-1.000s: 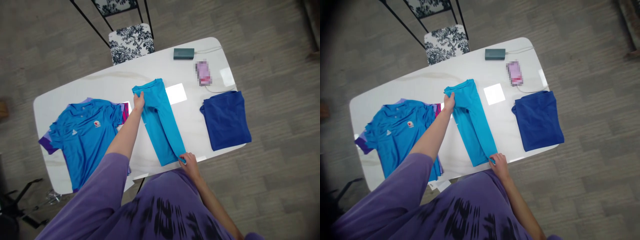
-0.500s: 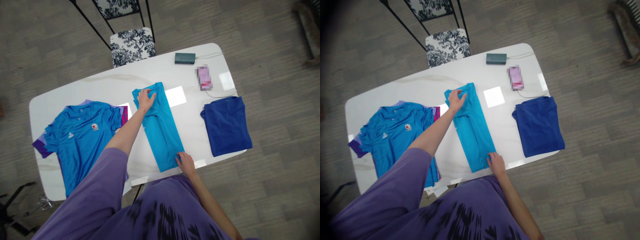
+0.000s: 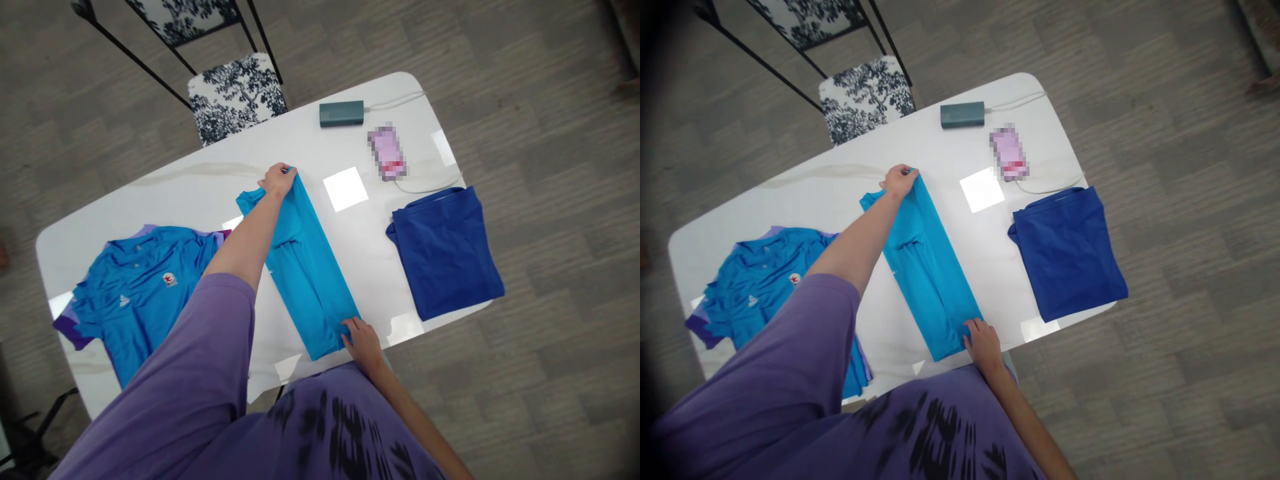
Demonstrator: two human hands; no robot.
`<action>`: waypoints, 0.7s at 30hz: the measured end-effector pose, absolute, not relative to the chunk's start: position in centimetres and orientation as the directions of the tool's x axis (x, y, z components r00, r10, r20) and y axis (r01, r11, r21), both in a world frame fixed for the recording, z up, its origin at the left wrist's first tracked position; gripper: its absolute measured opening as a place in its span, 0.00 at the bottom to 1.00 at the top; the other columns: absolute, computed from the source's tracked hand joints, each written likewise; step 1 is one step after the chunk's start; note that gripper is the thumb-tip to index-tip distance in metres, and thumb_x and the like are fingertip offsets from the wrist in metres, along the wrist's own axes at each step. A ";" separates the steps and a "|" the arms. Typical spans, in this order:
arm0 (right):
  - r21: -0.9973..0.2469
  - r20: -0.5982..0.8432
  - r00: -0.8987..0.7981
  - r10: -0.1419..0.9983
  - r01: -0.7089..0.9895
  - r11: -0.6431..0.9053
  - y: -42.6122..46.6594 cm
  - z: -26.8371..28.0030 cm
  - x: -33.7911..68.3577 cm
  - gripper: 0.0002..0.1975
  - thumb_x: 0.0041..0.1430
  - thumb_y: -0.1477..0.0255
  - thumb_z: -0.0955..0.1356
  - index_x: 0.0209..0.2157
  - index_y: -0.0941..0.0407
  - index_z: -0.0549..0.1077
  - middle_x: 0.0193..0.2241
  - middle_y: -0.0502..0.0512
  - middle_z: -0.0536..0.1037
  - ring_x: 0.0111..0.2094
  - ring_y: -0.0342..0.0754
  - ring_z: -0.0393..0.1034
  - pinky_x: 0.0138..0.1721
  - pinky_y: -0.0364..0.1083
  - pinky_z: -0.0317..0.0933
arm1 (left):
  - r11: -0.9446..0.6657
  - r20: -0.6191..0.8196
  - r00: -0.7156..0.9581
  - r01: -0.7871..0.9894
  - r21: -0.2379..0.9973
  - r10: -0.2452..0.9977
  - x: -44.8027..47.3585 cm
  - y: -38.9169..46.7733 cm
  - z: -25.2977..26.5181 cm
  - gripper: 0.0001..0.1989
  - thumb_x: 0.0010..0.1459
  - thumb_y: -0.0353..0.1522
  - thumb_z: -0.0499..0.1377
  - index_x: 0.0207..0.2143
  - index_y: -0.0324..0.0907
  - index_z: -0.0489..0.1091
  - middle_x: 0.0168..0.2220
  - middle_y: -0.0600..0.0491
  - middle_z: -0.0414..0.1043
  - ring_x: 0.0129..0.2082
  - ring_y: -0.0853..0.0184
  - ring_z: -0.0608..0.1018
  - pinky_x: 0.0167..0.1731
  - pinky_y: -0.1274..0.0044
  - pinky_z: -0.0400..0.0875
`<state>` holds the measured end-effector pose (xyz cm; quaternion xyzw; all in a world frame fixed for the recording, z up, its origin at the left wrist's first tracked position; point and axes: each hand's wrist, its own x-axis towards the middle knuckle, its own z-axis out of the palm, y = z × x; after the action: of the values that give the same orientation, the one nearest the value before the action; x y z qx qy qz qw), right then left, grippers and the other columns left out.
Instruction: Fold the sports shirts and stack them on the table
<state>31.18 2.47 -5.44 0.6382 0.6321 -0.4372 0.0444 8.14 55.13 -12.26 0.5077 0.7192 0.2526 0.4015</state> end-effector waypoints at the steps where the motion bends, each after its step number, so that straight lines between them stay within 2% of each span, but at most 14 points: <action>1: -0.499 -0.612 -0.188 0.768 0.845 -0.191 2.5 -5.4 31.3 0.16 0.72 0.68 0.69 0.60 0.46 0.74 0.55 0.59 0.82 0.55 0.62 0.77 0.53 0.55 0.66 | 0.314 -0.267 -0.167 0.554 0.771 0.949 8.2 54.4 -11.9 0.26 0.72 0.46 0.66 0.59 0.33 0.73 0.60 0.40 0.77 0.71 0.52 0.65 0.77 0.53 0.40; 3: -0.511 -0.603 -0.197 0.773 0.839 -0.185 2.6 -5.3 31.5 0.17 0.73 0.67 0.69 0.60 0.46 0.74 0.55 0.58 0.82 0.55 0.63 0.77 0.53 0.56 0.66 | 0.195 -0.130 -0.148 0.656 0.729 0.981 8.2 51.7 -11.1 0.28 0.76 0.46 0.61 0.66 0.34 0.69 0.69 0.39 0.71 0.74 0.51 0.61 0.77 0.54 0.43; 5: -0.521 -0.585 -0.189 0.788 0.833 -0.187 2.6 -5.2 31.9 0.16 0.74 0.65 0.68 0.61 0.45 0.74 0.55 0.58 0.82 0.55 0.64 0.77 0.53 0.57 0.67 | 0.047 -0.049 -0.020 0.766 0.642 0.999 8.0 48.0 -10.6 0.28 0.78 0.45 0.54 0.70 0.37 0.67 0.75 0.40 0.64 0.77 0.51 0.58 0.78 0.55 0.43; 9: -0.498 -0.553 -0.135 0.822 0.845 -0.196 2.3 -5.2 32.7 0.15 0.75 0.65 0.66 0.60 0.44 0.73 0.53 0.58 0.81 0.52 0.65 0.77 0.53 0.59 0.68 | -0.213 -0.108 0.322 0.806 0.553 0.941 7.1 42.8 -11.4 0.35 0.77 0.47 0.52 0.78 0.41 0.61 0.82 0.44 0.53 0.82 0.51 0.50 0.80 0.54 0.38; 12: -0.454 -0.542 -0.060 0.838 0.860 -0.232 2.1 -5.3 33.2 0.17 0.75 0.62 0.65 0.62 0.43 0.72 0.51 0.60 0.80 0.52 0.66 0.77 0.53 0.61 0.70 | -0.245 -0.122 0.373 0.789 0.563 0.920 6.3 42.6 -12.3 0.39 0.75 0.50 0.53 0.81 0.42 0.58 0.83 0.45 0.50 0.84 0.47 0.45 0.80 0.51 0.32; 15: -0.399 -0.502 0.063 0.862 0.868 -0.296 1.9 -5.3 33.3 0.20 0.74 0.57 0.65 0.64 0.42 0.68 0.54 0.63 0.78 0.56 0.69 0.76 0.55 0.64 0.71 | -0.241 -0.050 0.331 0.774 0.585 0.942 5.5 41.9 -11.0 0.41 0.74 0.50 0.54 0.82 0.43 0.55 0.82 0.44 0.51 0.84 0.45 0.43 0.79 0.51 0.31; 17: -0.362 -0.470 0.126 0.873 0.875 -0.321 2.0 -5.2 33.1 0.22 0.72 0.54 0.66 0.63 0.43 0.68 0.56 0.65 0.77 0.58 0.72 0.74 0.56 0.68 0.71 | -0.189 -0.011 0.243 0.782 0.593 0.970 4.6 38.6 -9.0 0.42 0.74 0.50 0.55 0.82 0.41 0.54 0.81 0.40 0.52 0.83 0.45 0.48 0.79 0.52 0.37; 19: -0.338 -0.448 0.170 0.878 0.877 -0.342 2.0 -5.0 32.7 0.20 0.69 0.54 0.67 0.58 0.43 0.71 0.56 0.66 0.76 0.57 0.75 0.73 0.55 0.70 0.69 | -0.047 -0.037 0.087 0.802 0.596 0.996 3.3 32.3 -6.8 0.40 0.74 0.49 0.55 0.80 0.39 0.58 0.78 0.35 0.57 0.79 0.44 0.57 0.77 0.53 0.49; 21: -0.336 -0.436 0.203 0.877 0.867 -0.367 1.8 -4.7 32.0 0.14 0.66 0.55 0.68 0.50 0.43 0.73 0.54 0.66 0.75 0.55 0.76 0.73 0.55 0.71 0.68 | 0.201 -0.139 -0.147 0.799 0.567 0.979 1.5 23.8 -5.1 0.38 0.73 0.50 0.56 0.75 0.35 0.63 0.72 0.30 0.65 0.74 0.42 0.66 0.72 0.53 0.59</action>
<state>32.03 1.84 -4.67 0.7754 0.5624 -0.2871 -0.0081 1.51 23.76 -5.13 0.6049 0.7348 0.1837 0.2458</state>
